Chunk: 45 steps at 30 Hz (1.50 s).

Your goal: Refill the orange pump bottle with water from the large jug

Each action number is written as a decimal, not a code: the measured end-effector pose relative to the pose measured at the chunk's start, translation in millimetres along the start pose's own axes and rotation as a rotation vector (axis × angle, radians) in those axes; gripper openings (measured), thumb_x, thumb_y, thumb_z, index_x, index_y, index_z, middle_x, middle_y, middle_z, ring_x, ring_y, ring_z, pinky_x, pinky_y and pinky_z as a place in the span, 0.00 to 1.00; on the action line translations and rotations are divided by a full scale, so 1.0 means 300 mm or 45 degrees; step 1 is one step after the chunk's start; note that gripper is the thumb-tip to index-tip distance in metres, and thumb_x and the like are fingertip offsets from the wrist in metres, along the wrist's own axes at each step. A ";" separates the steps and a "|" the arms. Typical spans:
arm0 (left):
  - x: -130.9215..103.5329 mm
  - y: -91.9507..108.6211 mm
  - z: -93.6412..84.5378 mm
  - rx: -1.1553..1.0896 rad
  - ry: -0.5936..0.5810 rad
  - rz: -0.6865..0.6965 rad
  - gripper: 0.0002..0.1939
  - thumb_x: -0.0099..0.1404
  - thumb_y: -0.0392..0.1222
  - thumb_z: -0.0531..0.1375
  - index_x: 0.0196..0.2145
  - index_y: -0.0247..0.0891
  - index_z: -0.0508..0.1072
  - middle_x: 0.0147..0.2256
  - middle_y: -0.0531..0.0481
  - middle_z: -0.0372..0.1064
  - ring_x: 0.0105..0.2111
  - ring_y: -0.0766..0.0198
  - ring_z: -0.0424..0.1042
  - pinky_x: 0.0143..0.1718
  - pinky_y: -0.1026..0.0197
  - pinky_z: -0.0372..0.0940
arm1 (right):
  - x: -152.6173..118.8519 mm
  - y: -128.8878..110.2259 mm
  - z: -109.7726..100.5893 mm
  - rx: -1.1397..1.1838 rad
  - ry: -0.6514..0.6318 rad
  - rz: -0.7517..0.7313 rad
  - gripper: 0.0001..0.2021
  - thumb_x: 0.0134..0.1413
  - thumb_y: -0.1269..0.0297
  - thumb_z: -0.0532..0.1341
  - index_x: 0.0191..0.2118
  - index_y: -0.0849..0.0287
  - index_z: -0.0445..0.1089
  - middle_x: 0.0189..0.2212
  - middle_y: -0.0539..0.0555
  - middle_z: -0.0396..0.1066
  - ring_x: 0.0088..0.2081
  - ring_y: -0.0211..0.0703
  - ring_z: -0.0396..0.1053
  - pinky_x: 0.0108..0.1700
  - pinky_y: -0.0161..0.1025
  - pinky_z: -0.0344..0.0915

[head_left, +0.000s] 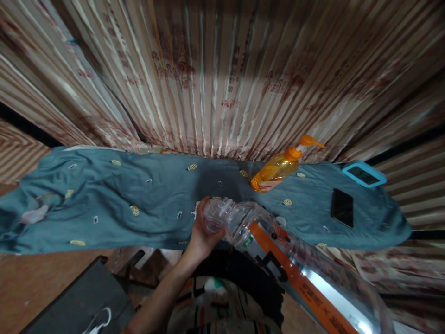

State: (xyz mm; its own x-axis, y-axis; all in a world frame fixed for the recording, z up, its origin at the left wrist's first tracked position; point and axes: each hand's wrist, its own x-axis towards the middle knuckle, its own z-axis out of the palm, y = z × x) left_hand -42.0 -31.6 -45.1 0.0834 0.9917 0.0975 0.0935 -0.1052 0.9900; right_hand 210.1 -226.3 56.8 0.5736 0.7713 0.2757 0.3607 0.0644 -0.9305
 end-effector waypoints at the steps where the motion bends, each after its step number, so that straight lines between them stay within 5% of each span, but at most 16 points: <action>1: 0.000 -0.001 0.002 0.003 0.006 0.006 0.46 0.53 0.47 0.77 0.66 0.43 0.65 0.65 0.37 0.69 0.64 0.43 0.72 0.69 0.39 0.66 | -0.001 0.001 -0.002 0.001 -0.001 0.001 0.28 0.68 0.47 0.69 0.66 0.56 0.69 0.63 0.61 0.69 0.62 0.63 0.69 0.60 0.64 0.73; 45: -0.002 -0.014 0.007 -0.029 0.024 -0.009 0.50 0.50 0.44 0.77 0.67 0.44 0.62 0.65 0.37 0.69 0.64 0.43 0.73 0.68 0.39 0.68 | -0.032 0.036 -0.022 -0.006 0.020 0.065 0.31 0.66 0.47 0.71 0.67 0.55 0.67 0.64 0.61 0.68 0.64 0.65 0.67 0.59 0.65 0.74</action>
State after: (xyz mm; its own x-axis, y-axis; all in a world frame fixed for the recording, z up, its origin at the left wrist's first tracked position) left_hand -40.5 -31.8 -49.4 0.0642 0.9936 0.0925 0.0712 -0.0970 0.9927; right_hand 213.2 -237.2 45.8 0.6029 0.7634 0.2317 0.3338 0.0224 -0.9424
